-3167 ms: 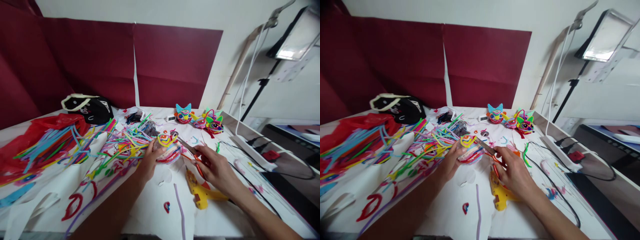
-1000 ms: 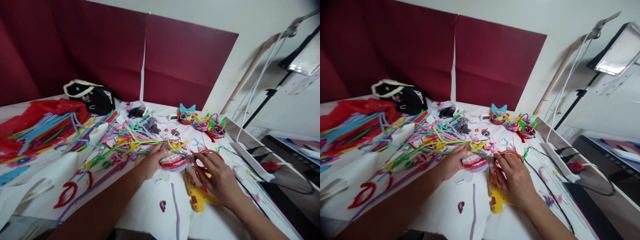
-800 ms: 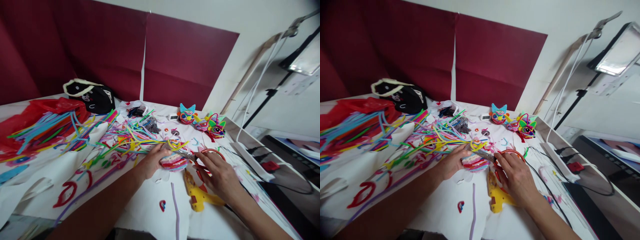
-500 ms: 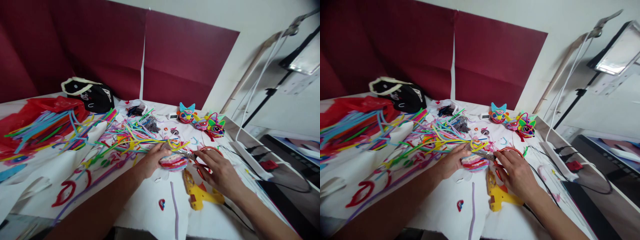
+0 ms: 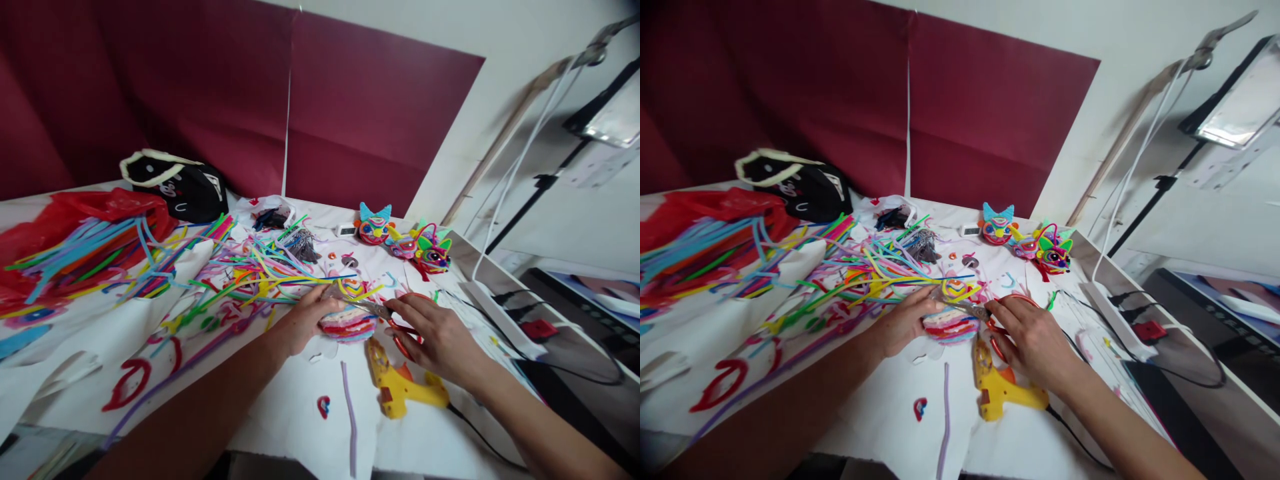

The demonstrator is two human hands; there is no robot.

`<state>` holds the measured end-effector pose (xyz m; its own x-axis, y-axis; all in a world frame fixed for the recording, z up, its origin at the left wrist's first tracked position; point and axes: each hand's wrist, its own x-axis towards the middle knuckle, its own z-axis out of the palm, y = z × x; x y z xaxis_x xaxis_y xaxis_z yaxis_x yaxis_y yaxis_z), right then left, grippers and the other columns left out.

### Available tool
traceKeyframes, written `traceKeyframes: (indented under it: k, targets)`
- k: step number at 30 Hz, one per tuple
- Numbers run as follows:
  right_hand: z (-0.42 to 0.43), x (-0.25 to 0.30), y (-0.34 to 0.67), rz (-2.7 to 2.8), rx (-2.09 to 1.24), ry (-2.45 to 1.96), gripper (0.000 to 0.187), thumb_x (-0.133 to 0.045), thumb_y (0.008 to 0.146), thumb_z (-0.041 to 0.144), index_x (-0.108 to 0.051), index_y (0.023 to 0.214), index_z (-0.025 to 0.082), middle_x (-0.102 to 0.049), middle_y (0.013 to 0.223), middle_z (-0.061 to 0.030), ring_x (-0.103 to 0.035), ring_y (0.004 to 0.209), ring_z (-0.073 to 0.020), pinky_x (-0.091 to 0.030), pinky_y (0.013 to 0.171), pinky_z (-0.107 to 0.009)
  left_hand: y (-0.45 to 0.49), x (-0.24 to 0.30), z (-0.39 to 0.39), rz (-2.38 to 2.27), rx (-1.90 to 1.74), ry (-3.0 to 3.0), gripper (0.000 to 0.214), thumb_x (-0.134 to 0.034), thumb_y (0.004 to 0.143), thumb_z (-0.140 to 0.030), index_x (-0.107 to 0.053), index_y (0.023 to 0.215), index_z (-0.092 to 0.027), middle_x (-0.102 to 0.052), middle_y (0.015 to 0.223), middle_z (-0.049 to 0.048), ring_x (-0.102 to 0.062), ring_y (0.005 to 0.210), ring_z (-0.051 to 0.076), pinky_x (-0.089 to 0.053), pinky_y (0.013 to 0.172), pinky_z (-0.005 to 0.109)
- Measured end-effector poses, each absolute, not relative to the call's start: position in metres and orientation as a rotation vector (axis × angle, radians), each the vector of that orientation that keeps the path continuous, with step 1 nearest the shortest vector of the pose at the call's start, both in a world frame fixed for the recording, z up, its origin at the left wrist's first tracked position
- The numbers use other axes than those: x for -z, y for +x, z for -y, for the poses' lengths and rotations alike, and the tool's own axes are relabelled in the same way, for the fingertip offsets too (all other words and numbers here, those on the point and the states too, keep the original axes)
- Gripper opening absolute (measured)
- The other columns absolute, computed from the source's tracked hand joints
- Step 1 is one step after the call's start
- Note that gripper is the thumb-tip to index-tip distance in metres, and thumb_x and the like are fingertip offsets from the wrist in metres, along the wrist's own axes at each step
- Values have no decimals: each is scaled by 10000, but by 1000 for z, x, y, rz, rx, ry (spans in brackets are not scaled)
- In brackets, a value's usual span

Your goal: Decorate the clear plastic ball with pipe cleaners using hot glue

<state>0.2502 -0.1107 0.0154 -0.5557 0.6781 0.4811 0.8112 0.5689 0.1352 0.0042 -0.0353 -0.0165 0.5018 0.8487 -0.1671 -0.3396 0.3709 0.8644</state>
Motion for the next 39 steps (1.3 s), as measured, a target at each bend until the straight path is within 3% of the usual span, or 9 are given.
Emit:
traceKeyframes:
  k: [5,14,18,27,34,39]
  targets:
    - [107,-23,250,2485,512,-1172,304,-513,1001,242,-614,1250,100,-729,1092,-170,-717,973,-270,-607,793,-388,5,19,34,-698,-851,898,579,-817,605,-298,-681,1161,-210,-752,1086,91,-684,1051,336,-522,808,391]
    - [98,-34,248,2564,553,-1093,286,-457,1031,280,-616,1180,96,-735,969,-145,-713,817,-239,-552,659,-343,3,21,33,-715,-803,933,582,-818,637,-334,-650,1183,-223,-728,1173,85,-629,1189,366,-502,932,451]
    - [96,-35,246,2599,614,-1049,288,-426,1051,294,-624,1128,98,-722,888,-123,-683,716,-219,-494,586,-328,1,24,31,-726,-796,966,560,-811,647,-351,-648,1171,-235,-715,1187,75,-624,1187,353,-494,920,436]
    - [88,-27,247,2635,744,-994,307,-416,1076,317,-631,1011,108,-683,756,-76,-652,628,-196,-438,581,-335,3,22,33,-700,-828,1014,530,-804,641,-318,-661,1142,-218,-726,1143,64,-636,1143,320,-482,925,404]
    - [86,-27,246,2618,817,-920,377,-368,1095,348,-629,1025,85,-688,714,-63,-659,601,-187,-426,581,-331,2,21,33,-725,-819,1016,562,-796,653,-335,-664,1187,-222,-724,1181,80,-638,1152,338,-498,908,422]
    - [86,-27,240,2573,889,-892,418,-333,1107,336,-639,972,86,-663,629,-38,-596,495,-168,-340,507,-339,2,21,32,-693,-871,1001,573,-815,638,-302,-673,1185,-209,-729,1185,80,-617,1209,334,-485,973,418]
